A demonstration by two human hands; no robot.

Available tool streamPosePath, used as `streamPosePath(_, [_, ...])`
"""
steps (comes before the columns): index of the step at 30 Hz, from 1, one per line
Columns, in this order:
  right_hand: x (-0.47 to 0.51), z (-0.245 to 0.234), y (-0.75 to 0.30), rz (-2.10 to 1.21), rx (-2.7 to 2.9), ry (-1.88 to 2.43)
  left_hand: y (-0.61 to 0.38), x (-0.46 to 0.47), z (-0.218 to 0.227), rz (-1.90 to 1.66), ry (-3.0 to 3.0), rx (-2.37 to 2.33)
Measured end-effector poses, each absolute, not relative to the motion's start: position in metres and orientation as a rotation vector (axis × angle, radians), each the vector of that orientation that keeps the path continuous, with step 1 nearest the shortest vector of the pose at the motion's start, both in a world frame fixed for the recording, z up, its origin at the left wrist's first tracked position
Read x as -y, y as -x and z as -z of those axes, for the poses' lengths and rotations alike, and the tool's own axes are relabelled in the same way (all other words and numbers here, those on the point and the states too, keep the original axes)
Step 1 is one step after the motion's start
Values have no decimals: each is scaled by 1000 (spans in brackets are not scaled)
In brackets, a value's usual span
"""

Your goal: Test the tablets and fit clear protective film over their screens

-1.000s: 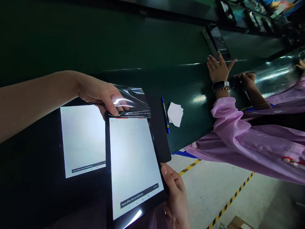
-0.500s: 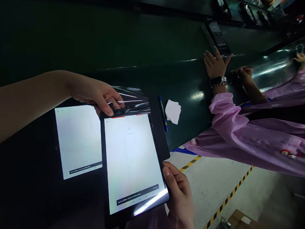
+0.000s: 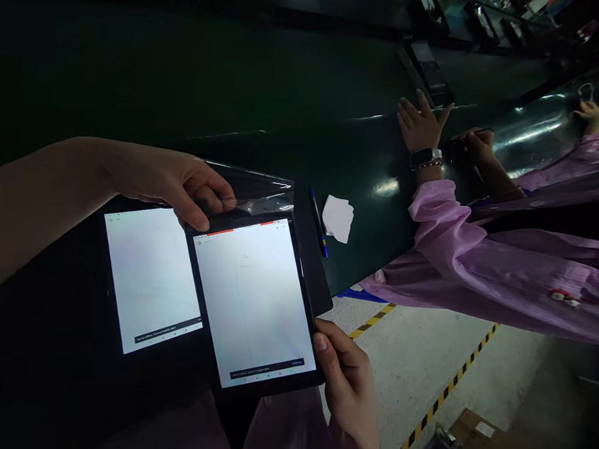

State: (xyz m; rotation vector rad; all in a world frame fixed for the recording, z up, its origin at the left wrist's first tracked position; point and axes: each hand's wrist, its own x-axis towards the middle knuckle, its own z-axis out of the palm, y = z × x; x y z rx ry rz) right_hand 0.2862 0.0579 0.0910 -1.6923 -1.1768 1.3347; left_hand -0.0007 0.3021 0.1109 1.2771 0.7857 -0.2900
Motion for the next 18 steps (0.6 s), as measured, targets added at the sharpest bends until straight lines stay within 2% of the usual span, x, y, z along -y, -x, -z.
streamPosePath(18, [-50,-63,-288,-1091,1377,1629,14,-282,-123,192,-1474,-941])
